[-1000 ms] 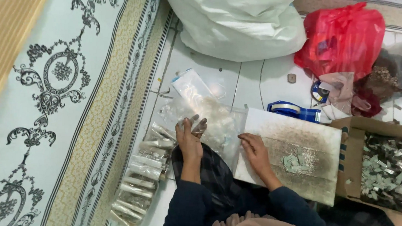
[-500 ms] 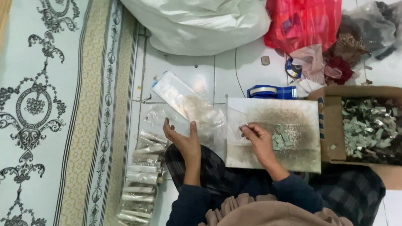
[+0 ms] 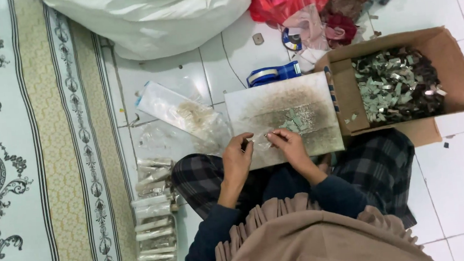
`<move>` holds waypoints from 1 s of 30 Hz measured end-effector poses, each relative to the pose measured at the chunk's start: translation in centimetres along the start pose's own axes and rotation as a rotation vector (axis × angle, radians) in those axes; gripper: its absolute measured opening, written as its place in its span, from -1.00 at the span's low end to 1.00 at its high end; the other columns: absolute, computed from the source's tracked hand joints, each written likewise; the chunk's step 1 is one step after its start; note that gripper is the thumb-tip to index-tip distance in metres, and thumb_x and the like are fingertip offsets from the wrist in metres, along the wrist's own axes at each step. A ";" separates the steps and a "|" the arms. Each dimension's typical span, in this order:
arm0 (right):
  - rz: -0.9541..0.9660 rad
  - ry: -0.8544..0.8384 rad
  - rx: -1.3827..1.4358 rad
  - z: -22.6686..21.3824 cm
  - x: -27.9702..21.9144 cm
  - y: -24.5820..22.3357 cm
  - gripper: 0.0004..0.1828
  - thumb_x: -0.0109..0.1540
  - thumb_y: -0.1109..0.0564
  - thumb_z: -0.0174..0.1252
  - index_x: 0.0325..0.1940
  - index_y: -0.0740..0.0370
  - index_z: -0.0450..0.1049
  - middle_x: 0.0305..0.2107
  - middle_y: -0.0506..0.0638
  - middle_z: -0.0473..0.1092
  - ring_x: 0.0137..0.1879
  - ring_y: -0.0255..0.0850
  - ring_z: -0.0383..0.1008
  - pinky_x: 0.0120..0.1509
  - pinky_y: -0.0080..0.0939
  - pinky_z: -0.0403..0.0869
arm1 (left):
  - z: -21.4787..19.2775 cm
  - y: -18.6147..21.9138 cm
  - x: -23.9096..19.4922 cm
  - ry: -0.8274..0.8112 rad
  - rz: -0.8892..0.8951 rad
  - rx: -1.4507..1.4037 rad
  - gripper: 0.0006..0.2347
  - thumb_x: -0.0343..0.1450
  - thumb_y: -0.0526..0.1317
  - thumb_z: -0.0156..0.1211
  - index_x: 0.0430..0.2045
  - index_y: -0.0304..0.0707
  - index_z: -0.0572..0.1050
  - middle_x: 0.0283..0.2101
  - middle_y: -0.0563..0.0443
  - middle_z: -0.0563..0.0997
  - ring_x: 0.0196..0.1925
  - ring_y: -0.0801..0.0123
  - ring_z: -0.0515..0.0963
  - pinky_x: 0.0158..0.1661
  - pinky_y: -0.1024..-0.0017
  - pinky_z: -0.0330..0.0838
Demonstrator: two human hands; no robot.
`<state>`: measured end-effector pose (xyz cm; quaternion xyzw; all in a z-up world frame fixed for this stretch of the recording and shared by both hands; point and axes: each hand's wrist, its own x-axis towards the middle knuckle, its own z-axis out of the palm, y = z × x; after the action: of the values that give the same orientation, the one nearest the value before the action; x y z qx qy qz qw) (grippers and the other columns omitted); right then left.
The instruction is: Sorting small metal components from a box and placing them into individual plastic bags on the floor.
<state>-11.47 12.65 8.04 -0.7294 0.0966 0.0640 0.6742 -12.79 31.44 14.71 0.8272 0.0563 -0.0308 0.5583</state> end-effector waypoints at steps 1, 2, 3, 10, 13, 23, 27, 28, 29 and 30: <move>-0.003 0.009 0.003 -0.8 0.5 -0.1 -0.88 0.29 0.13 0.34 -0.27 0.23 0.66 -0.58 0.05 0.53 -0.41 -0.31 0.47 -0.26 -0.30 0.50 | 0.0 0.4 0.0 -0.007 0.007 0.002 -0.83 0.46 -0.38 0.21 -0.09 -0.31 0.61 -0.36 -0.15 0.62 -0.34 0.17 0.65 -0.35 0.34 0.56; -0.004 0.021 0.020 -1.6 1.1 -0.2 -0.90 0.27 0.14 0.36 -0.21 0.23 0.67 -0.51 0.04 0.54 -0.35 -0.31 0.51 -0.21 -0.31 0.52 | 0.0 0.8 -0.1 -0.017 0.008 0.000 -0.82 0.46 -0.39 0.21 -0.08 -0.34 0.61 -0.37 -0.17 0.62 -0.35 0.18 0.65 -0.36 0.33 0.56; -0.001 0.031 0.034 -2.4 1.4 -0.3 -0.86 0.24 0.15 0.38 -0.15 0.22 0.67 -0.44 0.03 0.56 -0.29 -0.30 0.54 -0.16 -0.32 0.54 | 0.0 1.2 -0.2 -0.027 0.005 -0.003 -0.81 0.45 -0.39 0.20 -0.07 -0.36 0.61 -0.38 -0.19 0.63 -0.36 0.19 0.65 -0.38 0.32 0.56; -0.218 0.141 -0.740 -6.5 3.3 0.2 -0.48 0.32 -0.13 0.31 0.19 0.31 0.56 -0.08 0.25 0.44 0.09 0.15 0.45 0.14 0.08 0.47 | 1.2 3.3 1.6 -0.005 0.055 -0.009 -0.80 0.45 -0.40 0.20 -0.05 -0.39 0.58 -0.35 -0.30 0.64 -0.31 0.06 0.68 -0.35 0.22 0.55; -0.279 0.139 -1.201 -6.6 3.0 3.1 -0.37 0.22 -0.18 0.32 0.29 0.15 0.51 -0.01 0.06 0.36 0.11 0.03 0.36 0.09 0.08 0.42 | 1.5 4.0 2.0 -0.027 0.051 0.005 -0.76 0.44 -0.41 0.20 -0.01 -0.41 0.55 -0.36 -0.33 0.65 -0.33 -0.01 0.68 -0.35 0.17 0.56; -0.160 0.257 -0.534 -8.5 3.7 6.1 -0.74 0.27 -0.01 0.41 -0.10 0.19 0.65 -0.29 0.12 0.50 -0.05 0.10 0.55 0.02 0.00 0.50 | 4.3 1.5 3.4 -0.065 0.041 0.074 -0.76 0.39 -0.36 0.24 -0.06 -0.31 0.59 -0.38 -0.29 0.67 -0.32 -0.08 0.70 -0.33 0.13 0.57; -0.056 0.270 -0.381 -9.0 2.6 1.7 -0.76 0.28 0.00 0.40 -0.08 0.18 0.67 -0.32 0.19 0.56 -0.09 0.11 0.60 -0.05 0.03 0.52 | 5.5 0.8 4.1 -0.068 0.037 0.045 -0.77 0.40 -0.38 0.23 -0.07 -0.32 0.61 -0.36 -0.31 0.67 -0.29 -0.07 0.70 -0.27 0.16 0.58; -0.054 0.270 -0.384 -9.0 2.4 1.6 -0.76 0.28 0.00 0.40 -0.08 0.18 0.67 -0.32 0.19 0.56 -0.09 0.11 0.60 -0.05 0.03 0.52 | 5.9 0.4 4.1 -0.068 0.035 0.043 -0.77 0.40 -0.38 0.23 -0.07 -0.32 0.61 -0.36 -0.31 0.67 -0.29 -0.07 0.70 -0.27 0.16 0.58; -0.040 0.273 -0.347 -9.0 2.4 1.4 -0.80 0.25 0.00 0.42 -0.12 0.10 0.68 -0.37 0.09 0.57 -0.16 -0.07 0.59 -0.08 -0.09 0.52 | 6.2 0.1 4.3 -0.076 0.033 0.050 -0.77 0.39 -0.36 0.24 -0.07 -0.30 0.61 -0.36 -0.30 0.67 -0.28 -0.10 0.69 -0.26 0.13 0.58; -0.027 0.276 -0.311 -9.0 2.3 1.2 -0.83 0.22 -0.01 0.43 -0.15 0.01 0.69 -0.42 0.00 0.58 -0.22 -0.25 0.58 -0.11 -0.21 0.53 | 6.5 -0.2 4.5 -0.083 0.031 0.058 -0.76 0.38 -0.34 0.25 -0.08 -0.28 0.61 -0.37 -0.29 0.67 -0.27 -0.12 0.69 -0.26 0.10 0.58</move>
<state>-9.81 3.43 7.08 -0.8276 0.1674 -0.0314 0.5348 -8.27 25.72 11.53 0.8418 0.0192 -0.0580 0.5363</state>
